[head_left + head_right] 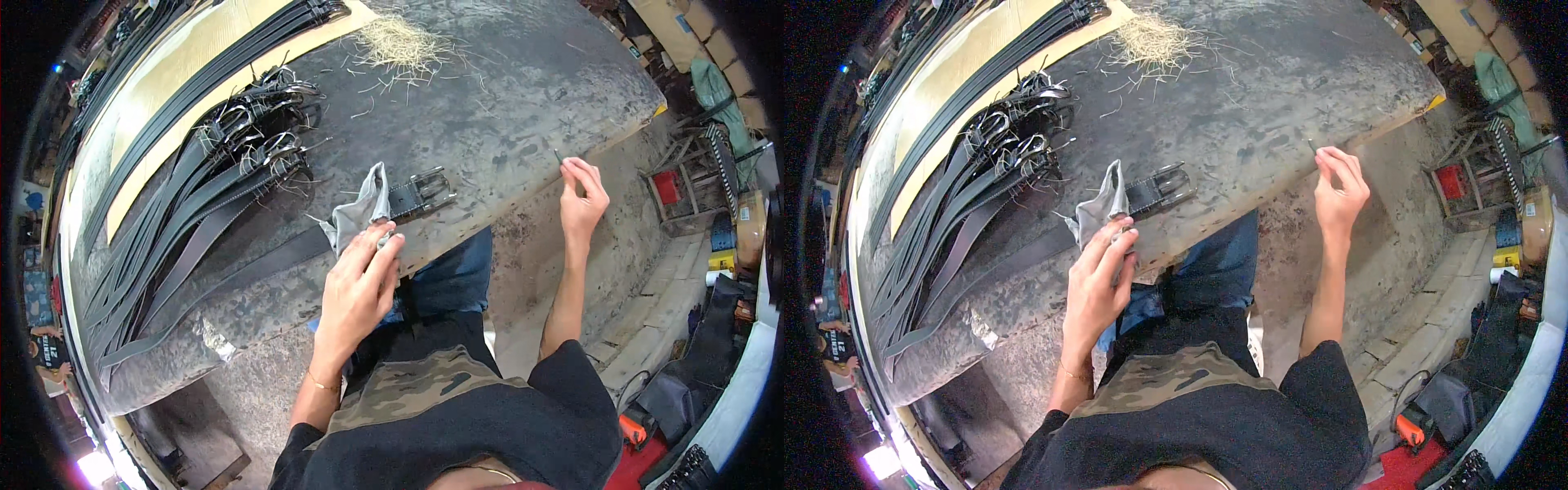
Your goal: The person attaches buckles and leather loops to leather straps by hand, wipes a belt with a cloth, and lays several belts out on a cardboard sheet on the workbench.
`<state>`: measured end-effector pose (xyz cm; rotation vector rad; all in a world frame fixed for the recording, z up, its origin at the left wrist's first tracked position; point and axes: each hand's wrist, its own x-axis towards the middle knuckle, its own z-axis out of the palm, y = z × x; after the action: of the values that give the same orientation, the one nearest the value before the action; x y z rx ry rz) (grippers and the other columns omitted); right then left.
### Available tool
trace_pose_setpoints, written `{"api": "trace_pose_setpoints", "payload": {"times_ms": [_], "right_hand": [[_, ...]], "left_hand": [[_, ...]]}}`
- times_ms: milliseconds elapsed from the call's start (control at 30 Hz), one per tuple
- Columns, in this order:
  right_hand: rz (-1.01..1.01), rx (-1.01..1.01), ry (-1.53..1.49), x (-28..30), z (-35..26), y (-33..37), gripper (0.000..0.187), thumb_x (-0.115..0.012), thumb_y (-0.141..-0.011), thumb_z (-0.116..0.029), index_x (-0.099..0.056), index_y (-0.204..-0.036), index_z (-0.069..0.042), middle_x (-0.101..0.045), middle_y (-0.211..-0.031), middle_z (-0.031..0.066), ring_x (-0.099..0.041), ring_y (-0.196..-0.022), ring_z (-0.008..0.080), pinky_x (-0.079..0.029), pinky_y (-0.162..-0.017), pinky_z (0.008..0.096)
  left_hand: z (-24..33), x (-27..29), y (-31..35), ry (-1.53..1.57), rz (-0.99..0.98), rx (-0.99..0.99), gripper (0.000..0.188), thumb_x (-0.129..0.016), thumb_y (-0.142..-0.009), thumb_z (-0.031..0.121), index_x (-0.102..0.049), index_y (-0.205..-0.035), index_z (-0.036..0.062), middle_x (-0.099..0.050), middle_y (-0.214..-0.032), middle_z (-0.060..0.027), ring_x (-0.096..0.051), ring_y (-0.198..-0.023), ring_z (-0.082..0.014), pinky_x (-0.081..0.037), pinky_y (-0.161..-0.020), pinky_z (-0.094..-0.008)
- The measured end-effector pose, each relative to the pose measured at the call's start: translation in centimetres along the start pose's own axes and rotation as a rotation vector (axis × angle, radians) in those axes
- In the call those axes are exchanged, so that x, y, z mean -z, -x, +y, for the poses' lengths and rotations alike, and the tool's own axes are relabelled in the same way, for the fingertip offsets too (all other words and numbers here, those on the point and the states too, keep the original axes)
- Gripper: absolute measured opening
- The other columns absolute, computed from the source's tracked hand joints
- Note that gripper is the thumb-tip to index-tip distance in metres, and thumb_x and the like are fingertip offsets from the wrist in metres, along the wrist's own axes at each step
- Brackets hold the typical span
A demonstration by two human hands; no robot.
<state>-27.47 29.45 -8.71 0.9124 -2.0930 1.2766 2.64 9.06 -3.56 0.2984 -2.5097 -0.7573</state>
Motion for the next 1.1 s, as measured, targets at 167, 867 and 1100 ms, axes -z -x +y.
{"api": "trace_pose_setpoints", "payload": {"times_ms": [167, 867, 1100], "right_hand": [[0.128, -0.368, -0.481, 1.5, 0.7, -1.2, 0.011, -0.069, -0.087, 0.005, -0.070, -0.098, 0.005, -0.071, -0.095, 0.0088, -0.066, -0.087, 0.0154, -0.052, -0.079, 0.0280], [0.309, -0.798, -0.623, 12.4, 7.3, 2.0, 0.028, -0.067, -0.094, -0.009, -0.063, -0.117, 0.006, -0.067, -0.101, 0.0090, -0.062, -0.086, 0.0128, -0.051, -0.074, 0.0259], [0.571, -0.661, -0.477, 23.4, 12.2, 6.7, 0.032, -0.068, -0.094, -0.010, -0.063, -0.121, 0.007, -0.067, -0.105, 0.0084, -0.061, -0.084, 0.0108, -0.052, -0.075, 0.0247]], "left_hand": [[0.2, -0.3, 0.5, -0.217, 0.127, 0.064, 0.047, -0.072, -0.078, 0.000, -0.060, -0.123, 0.0070, -0.044, -0.146, -0.0194, -0.040, -0.138, -0.0415, -0.030, -0.114, -0.0547], [11.0, -22.6, -18.7, -0.034, 0.118, -0.091, 0.066, -0.059, -0.076, 0.004, -0.043, -0.139, -0.0012, -0.045, -0.141, -0.0312, -0.035, -0.133, -0.0557, -0.026, -0.112, -0.0622], [12.5, -25.3, -20.2, 0.900, -0.368, -0.403, 0.025, -0.056, -0.079, 0.006, -0.062, -0.103, 0.0013, -0.066, -0.088, -0.0157, -0.068, -0.087, -0.0286, -0.052, -0.077, -0.0408]]}}
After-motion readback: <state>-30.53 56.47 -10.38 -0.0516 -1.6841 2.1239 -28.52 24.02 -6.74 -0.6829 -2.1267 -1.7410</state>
